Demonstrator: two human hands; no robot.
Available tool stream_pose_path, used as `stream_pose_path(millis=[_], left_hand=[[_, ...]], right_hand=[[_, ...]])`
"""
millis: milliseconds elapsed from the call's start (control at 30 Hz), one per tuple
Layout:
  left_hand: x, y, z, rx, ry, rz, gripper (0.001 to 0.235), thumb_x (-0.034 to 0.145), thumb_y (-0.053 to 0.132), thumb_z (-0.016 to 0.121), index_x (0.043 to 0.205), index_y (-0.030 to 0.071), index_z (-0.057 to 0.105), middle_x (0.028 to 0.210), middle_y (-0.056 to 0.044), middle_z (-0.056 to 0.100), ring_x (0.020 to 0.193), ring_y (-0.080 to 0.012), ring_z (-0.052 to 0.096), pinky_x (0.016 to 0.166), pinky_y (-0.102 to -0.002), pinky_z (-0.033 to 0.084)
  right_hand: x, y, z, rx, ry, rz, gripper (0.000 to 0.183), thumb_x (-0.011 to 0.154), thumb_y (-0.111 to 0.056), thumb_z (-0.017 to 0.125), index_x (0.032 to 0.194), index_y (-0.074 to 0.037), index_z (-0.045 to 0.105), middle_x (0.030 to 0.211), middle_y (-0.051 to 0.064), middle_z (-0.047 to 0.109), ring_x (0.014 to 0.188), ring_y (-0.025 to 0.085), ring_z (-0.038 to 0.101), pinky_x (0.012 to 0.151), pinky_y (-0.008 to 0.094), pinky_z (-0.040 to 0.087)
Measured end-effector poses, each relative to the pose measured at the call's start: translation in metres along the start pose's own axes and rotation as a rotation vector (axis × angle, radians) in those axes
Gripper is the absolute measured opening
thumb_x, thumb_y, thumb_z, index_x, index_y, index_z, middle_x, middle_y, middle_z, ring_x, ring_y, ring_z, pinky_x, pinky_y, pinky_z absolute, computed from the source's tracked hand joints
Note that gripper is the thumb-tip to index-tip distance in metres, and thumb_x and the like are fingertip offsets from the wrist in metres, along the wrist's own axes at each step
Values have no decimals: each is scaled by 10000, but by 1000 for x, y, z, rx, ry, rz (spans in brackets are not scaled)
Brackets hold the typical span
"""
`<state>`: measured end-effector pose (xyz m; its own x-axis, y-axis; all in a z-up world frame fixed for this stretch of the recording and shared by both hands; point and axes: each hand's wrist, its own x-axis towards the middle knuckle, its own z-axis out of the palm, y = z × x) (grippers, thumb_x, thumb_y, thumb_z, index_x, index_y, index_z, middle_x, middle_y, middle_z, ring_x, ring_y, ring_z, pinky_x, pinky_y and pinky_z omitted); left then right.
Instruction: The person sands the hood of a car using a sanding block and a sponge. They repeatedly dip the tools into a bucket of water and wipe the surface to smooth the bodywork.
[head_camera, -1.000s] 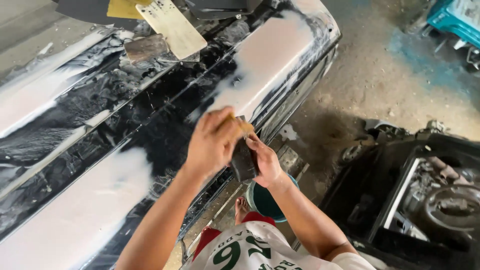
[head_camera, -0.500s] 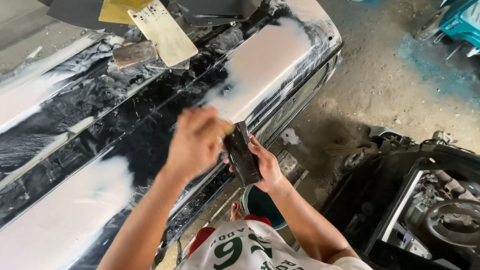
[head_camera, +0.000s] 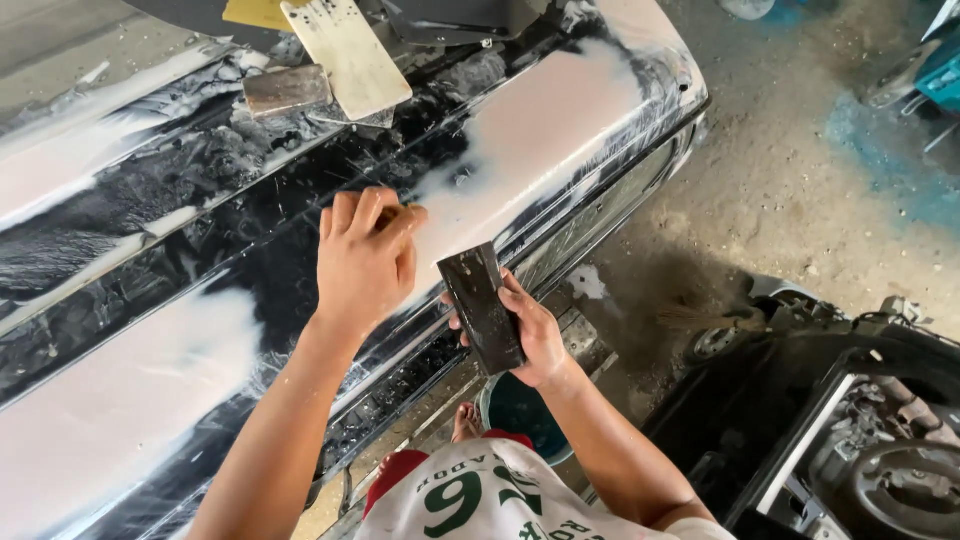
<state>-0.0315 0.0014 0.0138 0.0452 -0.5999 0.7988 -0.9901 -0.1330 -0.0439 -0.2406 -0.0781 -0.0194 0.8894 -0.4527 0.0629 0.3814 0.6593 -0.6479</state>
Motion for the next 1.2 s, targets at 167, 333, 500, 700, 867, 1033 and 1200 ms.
stream_pose_path(millis=[167, 333, 500, 700, 867, 1033, 1200], left_hand=[[12, 38, -32, -411, -295, -277, 289, 828, 457, 751, 913, 192, 676, 925, -46, 498, 819, -281, 560, 677, -428, 486], [8, 42, -28, -512, -374, -394, 332, 758, 442, 845, 918, 184, 710, 887, -59, 456, 802, -293, 540, 713, -461, 489], [2, 40, -30, -720, -364, -478, 290, 729, 349, 875, 901, 173, 722, 897, -88, 449, 804, -377, 553, 713, -492, 470], [4, 42, -42, -747, -356, -500, 273, 693, 250, 859, 922, 184, 726, 885, -73, 465, 808, -348, 572, 754, -468, 478], [8, 45, -48, -772, -340, -538, 275, 681, 256, 848, 922, 189, 731, 887, -74, 461, 804, -327, 555, 777, -451, 463], [4, 45, -44, -790, -323, -530, 261, 715, 268, 869, 919, 184, 729, 897, -68, 461, 818, -319, 545, 813, -430, 454], [-2, 44, -41, -846, -318, -528, 241, 713, 204, 842, 916, 153, 722, 884, -65, 456, 808, -320, 547, 822, -429, 448]], right_hand=[[-4, 1, -7, 3, 2, 13, 331, 971, -180, 480, 1253, -8, 504, 960, 344, 646, 816, 455, 650, 672, 532, 578], [-8, -5, -6, -113, -49, 8, 372, 951, -153, 486, 1296, -14, 476, 925, 323, 644, 789, 435, 686, 639, 504, 596], [-10, -8, -4, -101, -104, 17, 334, 955, -175, 509, 1247, -14, 486, 998, 341, 624, 894, 411, 645, 710, 516, 584], [-10, -9, -10, -129, -143, 35, 328, 959, -191, 505, 1237, -19, 474, 986, 357, 616, 889, 446, 637, 699, 533, 583], [-9, -8, -12, -124, -164, 32, 347, 958, -171, 482, 1272, -24, 464, 982, 350, 616, 867, 439, 636, 689, 532, 575], [-10, -6, -11, -115, -159, 18, 346, 963, -182, 502, 1273, -31, 471, 1003, 332, 620, 885, 416, 628, 698, 511, 573], [-12, -7, -12, -100, -163, 26, 367, 950, -178, 497, 1274, -9, 472, 995, 350, 614, 879, 438, 620, 692, 520, 562]])
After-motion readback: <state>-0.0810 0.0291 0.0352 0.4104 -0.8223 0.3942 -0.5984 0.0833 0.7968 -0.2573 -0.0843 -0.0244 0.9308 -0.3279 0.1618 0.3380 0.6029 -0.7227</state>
